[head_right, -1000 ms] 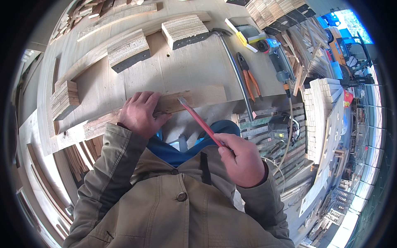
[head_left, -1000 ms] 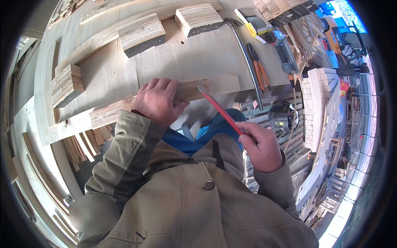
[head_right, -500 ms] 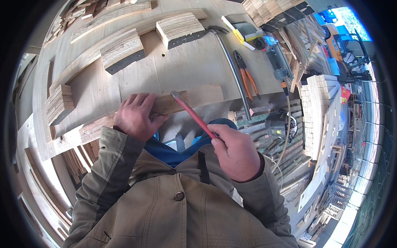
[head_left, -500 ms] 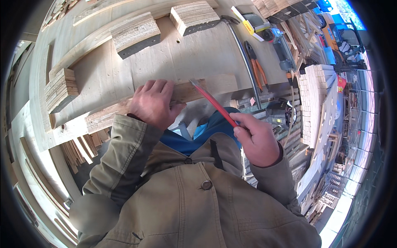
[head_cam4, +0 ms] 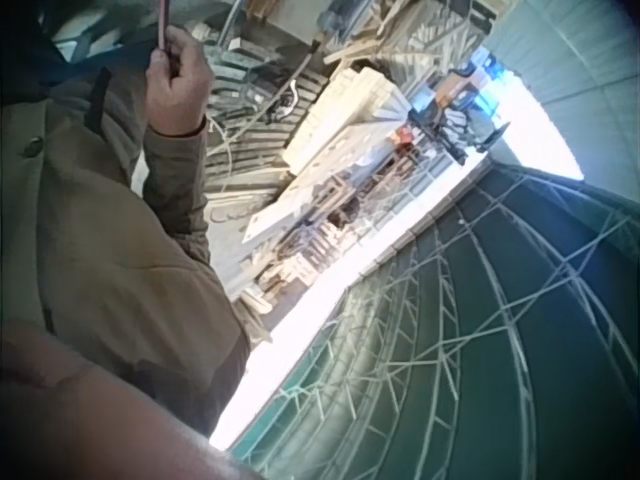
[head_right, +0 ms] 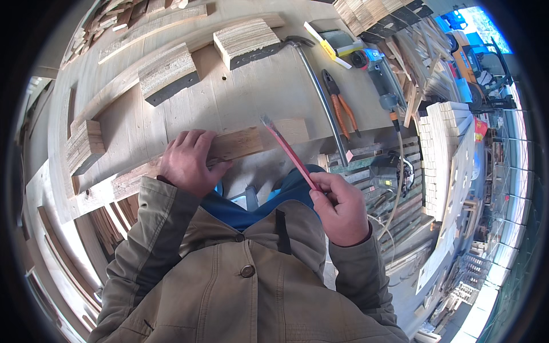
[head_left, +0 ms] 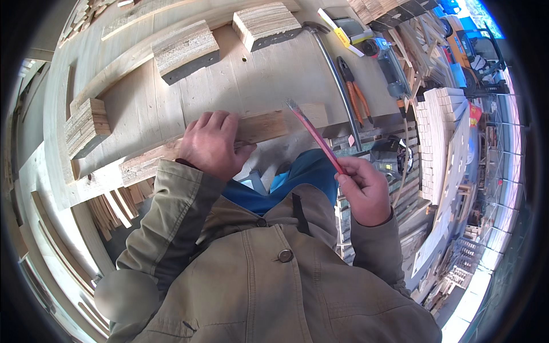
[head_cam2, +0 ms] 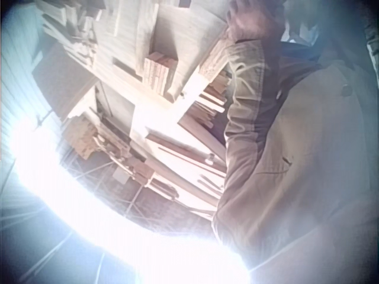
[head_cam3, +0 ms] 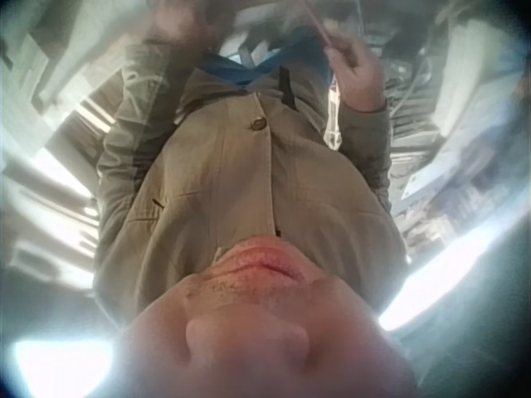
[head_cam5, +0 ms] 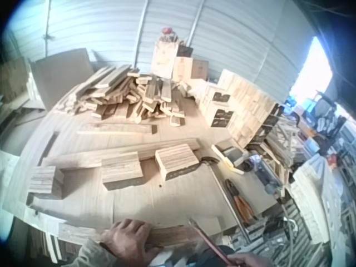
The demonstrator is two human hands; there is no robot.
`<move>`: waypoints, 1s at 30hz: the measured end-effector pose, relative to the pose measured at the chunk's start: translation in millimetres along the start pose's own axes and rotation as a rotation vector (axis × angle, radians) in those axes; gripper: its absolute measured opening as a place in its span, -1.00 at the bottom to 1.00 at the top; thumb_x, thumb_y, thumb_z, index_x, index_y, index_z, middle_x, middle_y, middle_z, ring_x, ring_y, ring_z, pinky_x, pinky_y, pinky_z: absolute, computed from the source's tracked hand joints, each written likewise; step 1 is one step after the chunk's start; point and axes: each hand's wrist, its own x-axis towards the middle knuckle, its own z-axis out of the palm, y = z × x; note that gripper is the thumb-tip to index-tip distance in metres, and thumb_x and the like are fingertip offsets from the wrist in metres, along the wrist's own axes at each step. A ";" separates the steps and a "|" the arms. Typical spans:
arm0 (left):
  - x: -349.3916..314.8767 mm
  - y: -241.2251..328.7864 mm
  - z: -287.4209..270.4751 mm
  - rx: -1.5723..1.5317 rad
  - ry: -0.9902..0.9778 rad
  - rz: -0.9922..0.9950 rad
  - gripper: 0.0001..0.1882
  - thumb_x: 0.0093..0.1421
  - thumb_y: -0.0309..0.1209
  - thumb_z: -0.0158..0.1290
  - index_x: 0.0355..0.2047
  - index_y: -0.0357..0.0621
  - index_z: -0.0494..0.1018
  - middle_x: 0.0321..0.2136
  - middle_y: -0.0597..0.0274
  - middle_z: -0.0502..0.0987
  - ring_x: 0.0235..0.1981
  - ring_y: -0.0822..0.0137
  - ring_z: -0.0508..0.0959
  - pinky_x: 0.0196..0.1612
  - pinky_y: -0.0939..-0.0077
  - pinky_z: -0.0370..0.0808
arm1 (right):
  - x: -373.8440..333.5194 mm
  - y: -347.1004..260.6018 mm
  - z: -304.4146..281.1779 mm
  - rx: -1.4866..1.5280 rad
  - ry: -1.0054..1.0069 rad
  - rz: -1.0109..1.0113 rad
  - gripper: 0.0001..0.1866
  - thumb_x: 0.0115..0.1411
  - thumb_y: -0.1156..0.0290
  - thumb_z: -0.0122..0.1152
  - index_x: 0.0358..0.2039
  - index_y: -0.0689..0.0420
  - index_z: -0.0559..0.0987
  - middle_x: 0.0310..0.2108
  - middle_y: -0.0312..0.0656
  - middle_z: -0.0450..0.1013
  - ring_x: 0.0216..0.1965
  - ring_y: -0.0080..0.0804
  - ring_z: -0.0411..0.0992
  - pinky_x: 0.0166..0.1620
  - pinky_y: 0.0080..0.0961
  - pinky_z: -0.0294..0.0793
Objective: The person holds a small wooden block and uses a chisel to pare away thin shavings from its surface. They repeatedly rotate the block to work different faces, then switch to a red pencil to mark the wood. The person continues alternating between chiseling and marking throughout the clip.
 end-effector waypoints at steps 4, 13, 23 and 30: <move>-1.0 3.2 -0.4 0.014 0.028 0.009 -0.44 0.03 -0.16 0.37 -0.03 -0.18 0.50 -0.08 0.05 0.57 0.01 -0.02 0.56 0.08 0.06 0.51 | -7.3 4.7 0.5 0.031 0.007 -0.054 -0.70 0.27 0.65 0.16 0.02 0.34 0.56 -0.25 -0.18 0.59 -0.32 -0.66 0.51 -0.30 -0.68 0.47; -5.0 2.9 1.4 -0.012 0.024 0.030 -0.29 -0.01 -0.13 0.41 0.13 -0.09 0.48 -0.02 0.03 0.58 0.06 -0.03 0.55 0.13 0.05 0.48 | -27.1 -1.2 -7.0 -0.057 0.074 -0.108 -0.76 0.21 0.70 0.18 -0.09 0.31 0.60 -0.31 -0.26 0.54 -0.43 -0.72 0.41 -0.38 -0.69 0.37; -9.1 33.0 -33.1 -0.142 0.152 0.133 -0.26 -0.09 -0.29 0.47 0.14 -0.15 0.48 0.03 0.00 0.57 -0.01 0.02 0.60 0.05 0.15 0.55 | -26.3 -30.5 -3.6 0.051 0.258 -0.411 -0.82 0.18 0.71 0.26 -0.19 0.29 0.58 -0.27 -0.21 0.55 -0.34 -0.61 0.48 -0.27 -0.63 0.45; 23.9 63.9 -34.6 -0.512 0.044 0.303 -0.42 0.01 -0.43 0.40 0.08 -0.14 0.52 -0.04 0.02 0.58 -0.12 0.07 0.65 -0.08 0.31 0.63 | 6.3 -81.8 19.0 -0.012 0.293 -0.697 -0.78 0.08 0.55 0.43 -0.29 0.10 0.56 -0.40 -0.13 0.50 -0.42 -0.14 0.54 -0.38 -0.31 0.53</move>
